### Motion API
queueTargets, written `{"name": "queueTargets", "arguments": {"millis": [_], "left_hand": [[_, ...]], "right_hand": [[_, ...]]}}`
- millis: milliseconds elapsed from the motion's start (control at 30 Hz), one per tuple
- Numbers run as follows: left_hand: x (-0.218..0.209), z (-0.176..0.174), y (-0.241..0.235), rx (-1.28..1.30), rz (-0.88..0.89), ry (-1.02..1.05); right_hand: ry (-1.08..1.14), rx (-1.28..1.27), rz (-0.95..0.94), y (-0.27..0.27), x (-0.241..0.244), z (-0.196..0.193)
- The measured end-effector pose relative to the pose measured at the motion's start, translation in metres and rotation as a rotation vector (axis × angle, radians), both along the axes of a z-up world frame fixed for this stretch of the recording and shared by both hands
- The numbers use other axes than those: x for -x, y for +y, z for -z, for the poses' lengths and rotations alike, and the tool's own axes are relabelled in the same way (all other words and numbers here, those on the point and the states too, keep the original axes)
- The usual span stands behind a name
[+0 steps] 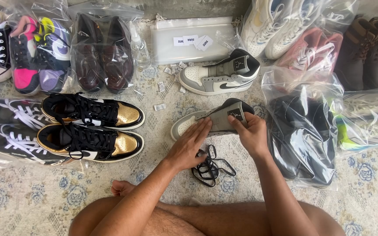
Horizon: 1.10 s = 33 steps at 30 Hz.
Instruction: The person sits on a rug surrounded by various shoes and handles a grey and white high-top sneaker. They remove the existing laces, inspect the shoe, and then proceed to thread a new black lace through the eyelets.
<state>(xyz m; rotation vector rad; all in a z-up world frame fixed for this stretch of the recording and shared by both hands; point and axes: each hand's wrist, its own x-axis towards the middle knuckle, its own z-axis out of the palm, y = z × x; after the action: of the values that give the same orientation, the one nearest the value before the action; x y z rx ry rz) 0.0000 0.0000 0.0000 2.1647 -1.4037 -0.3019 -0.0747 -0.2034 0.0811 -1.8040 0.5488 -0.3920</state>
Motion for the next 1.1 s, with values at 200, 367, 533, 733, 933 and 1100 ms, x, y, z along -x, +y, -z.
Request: {"name": "queueTargets", "arguments": {"millis": [200,367,533,733,933,1100], "left_hand": [[0.003,-0.001,-0.009,-0.116,0.081,-0.133],[-0.006,-0.007,-0.004,-0.148,-0.087,-0.218],[0.001,-0.009,-0.008,-0.144,0.008,-0.096],[0.006,-0.007,-0.011,-0.178,0.122,-0.093],[-0.003,-0.013,-0.007,-0.152,0.001,-0.069],[-0.002,-0.004,-0.01,-0.054,-0.057,-0.091]], "right_hand": [[0.014,-0.064,0.035,-0.001,0.002,-0.007],[0.029,-0.046,0.016,-0.003,0.001,0.002],[-0.013,-0.026,0.024,-0.004,0.001,0.009],[-0.019,-0.025,0.024,0.0,-0.001,0.004],[-0.042,0.038,0.014,-0.001,0.001,0.01],[-0.044,0.043,0.011,-0.001,0.0,0.01]]}}
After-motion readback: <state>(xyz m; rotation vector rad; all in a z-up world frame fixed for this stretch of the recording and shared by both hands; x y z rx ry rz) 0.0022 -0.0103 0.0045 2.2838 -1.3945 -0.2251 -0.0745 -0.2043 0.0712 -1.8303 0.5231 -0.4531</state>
